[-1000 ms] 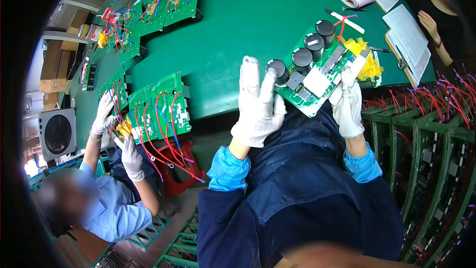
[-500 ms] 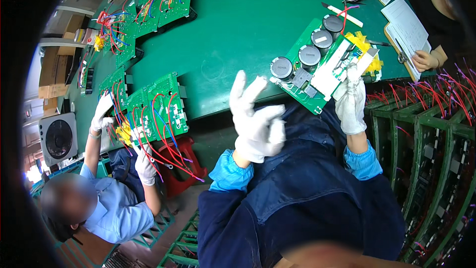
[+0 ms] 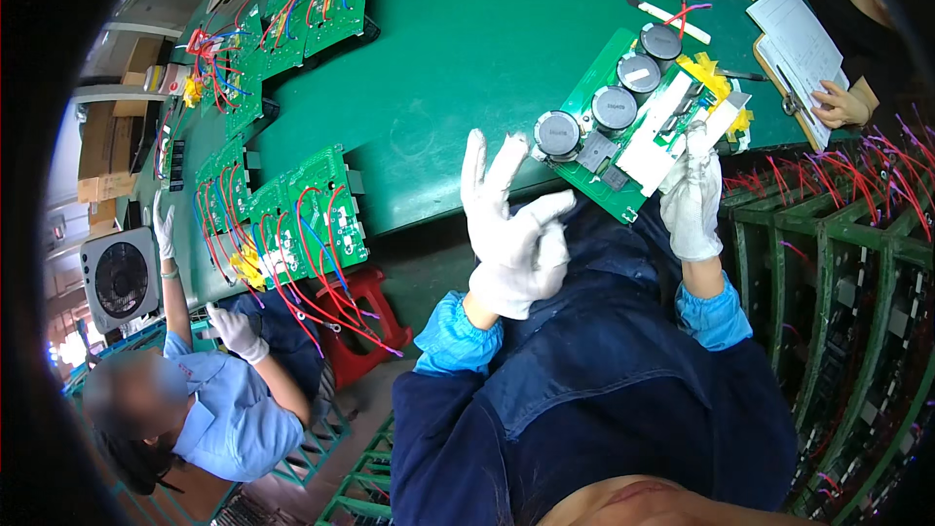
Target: Manually assembling electronic components and capacitors onto printed circuit boards at a factory workstation.
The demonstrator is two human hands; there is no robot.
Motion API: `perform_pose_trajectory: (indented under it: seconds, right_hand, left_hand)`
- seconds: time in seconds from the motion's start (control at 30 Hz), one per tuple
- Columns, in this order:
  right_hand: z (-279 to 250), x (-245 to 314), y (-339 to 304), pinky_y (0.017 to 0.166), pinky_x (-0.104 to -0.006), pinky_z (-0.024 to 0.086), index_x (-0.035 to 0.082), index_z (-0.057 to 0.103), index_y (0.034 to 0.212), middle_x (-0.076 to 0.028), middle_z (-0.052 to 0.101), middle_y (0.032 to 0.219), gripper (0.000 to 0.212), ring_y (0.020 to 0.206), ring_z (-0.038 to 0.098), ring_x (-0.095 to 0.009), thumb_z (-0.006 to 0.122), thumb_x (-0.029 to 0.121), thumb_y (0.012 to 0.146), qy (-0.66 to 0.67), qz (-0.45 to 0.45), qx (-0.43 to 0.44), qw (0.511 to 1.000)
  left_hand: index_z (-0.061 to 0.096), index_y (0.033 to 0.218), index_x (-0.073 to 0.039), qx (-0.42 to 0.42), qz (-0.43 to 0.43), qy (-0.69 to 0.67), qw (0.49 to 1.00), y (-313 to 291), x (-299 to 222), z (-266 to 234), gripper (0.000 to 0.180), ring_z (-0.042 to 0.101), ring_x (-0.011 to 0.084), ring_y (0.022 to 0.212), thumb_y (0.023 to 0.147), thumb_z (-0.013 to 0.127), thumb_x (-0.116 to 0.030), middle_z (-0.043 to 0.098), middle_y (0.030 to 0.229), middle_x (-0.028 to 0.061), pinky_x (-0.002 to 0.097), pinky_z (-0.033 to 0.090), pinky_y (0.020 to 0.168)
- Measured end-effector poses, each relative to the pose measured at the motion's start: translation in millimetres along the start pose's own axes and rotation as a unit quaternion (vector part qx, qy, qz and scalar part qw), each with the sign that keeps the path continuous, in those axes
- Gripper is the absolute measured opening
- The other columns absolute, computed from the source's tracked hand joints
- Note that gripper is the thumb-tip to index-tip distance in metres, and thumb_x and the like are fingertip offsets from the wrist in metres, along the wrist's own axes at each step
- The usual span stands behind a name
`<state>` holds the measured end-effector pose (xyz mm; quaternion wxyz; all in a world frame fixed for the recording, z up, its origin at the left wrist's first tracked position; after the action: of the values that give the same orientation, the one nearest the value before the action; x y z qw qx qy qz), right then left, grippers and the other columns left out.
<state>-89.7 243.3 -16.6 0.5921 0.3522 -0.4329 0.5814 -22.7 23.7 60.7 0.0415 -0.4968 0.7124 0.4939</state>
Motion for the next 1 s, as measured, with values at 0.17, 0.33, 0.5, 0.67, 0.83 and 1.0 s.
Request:
perform_pose_trajectory:
  seconds: [0.17,0.33,0.5,0.67,0.83,1.0]
  right_hand:
    - [2,1,-3,0.059,-0.0172,0.037,0.003,0.043,0.133,0.002,0.047,0.086,0.041,0.069,0.045,-0.003,0.043,0.034,0.106,-0.016,-0.020,0.005,1.000]
    - [0,-2,1,0.060,-0.0166,0.038,0.003,0.044,0.132,0.002,0.048,0.087,0.038,0.072,0.045,-0.003,0.042,0.031,0.107,-0.021,-0.031,0.012,0.999]
    - [-2,-1,9,0.058,-0.0166,0.035,0.004,0.045,0.130,0.003,0.048,0.086,0.033,0.071,0.045,-0.002,0.044,0.028,0.107,0.004,-0.020,0.012,1.000]
    - [5,-6,9,0.056,-0.0171,0.034,0.007,0.049,0.122,0.004,0.048,0.082,0.024,0.066,0.043,-0.001,0.045,0.024,0.106,0.059,0.016,0.004,0.998]
    - [-1,-6,11,0.053,-0.0171,0.034,0.008,0.051,0.116,0.005,0.047,0.079,0.017,0.063,0.043,-0.001,0.048,0.022,0.106,0.049,-0.001,-0.026,0.998]
    - [-37,-26,23,0.069,-0.0270,0.054,0.011,0.048,0.132,0.000,0.059,0.111,0.031,0.093,0.062,-0.009,0.049,0.026,0.105,0.108,0.011,0.060,0.992]
  left_hand:
    - [0.073,0.103,-0.015,0.022,-0.027,0.064,0.997,6,-9,12,0.033,0.030,0.0556,0.139,0.071,0.067,-0.009,0.040,0.147,0.0278,0.0597,0.029,0.113]
    - [0.074,0.094,-0.011,0.055,-0.047,-0.004,0.997,3,-9,25,0.019,0.018,0.0519,0.146,0.076,0.069,-0.017,0.030,0.153,0.0321,0.0570,0.021,0.117]
    - [0.068,0.073,-0.006,-0.080,-0.179,-0.369,0.908,-1,22,5,0.017,0.024,0.0410,0.148,0.081,0.066,-0.022,0.039,0.151,0.0248,0.0567,0.015,0.119]
    - [0.062,0.075,-0.002,-0.128,-0.196,-0.459,0.857,-10,58,3,0.016,0.047,0.0344,0.133,0.085,0.066,-0.015,0.057,0.130,0.0248,0.0504,0.031,0.114]
    - [0.058,0.113,0.000,-0.133,-0.207,-0.257,0.934,-11,49,6,0.025,0.066,0.0247,0.099,0.089,0.063,0.003,0.061,0.122,0.0164,0.0350,0.056,0.084]
    - [0.055,0.110,-0.002,-0.177,-0.314,-0.372,0.856,-36,56,11,0.024,0.067,0.0220,0.092,0.088,0.065,0.003,0.062,0.115,0.0154,0.0359,0.058,0.080]
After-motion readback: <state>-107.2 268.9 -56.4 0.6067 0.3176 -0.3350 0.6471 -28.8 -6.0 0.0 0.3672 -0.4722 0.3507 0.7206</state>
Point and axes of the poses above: each hand's wrist, its own y-axis towards the middle knuckle, its own z-axis out of the palm, x = y × z, the point moved 6 cm from there along y, towards the middle knuckle
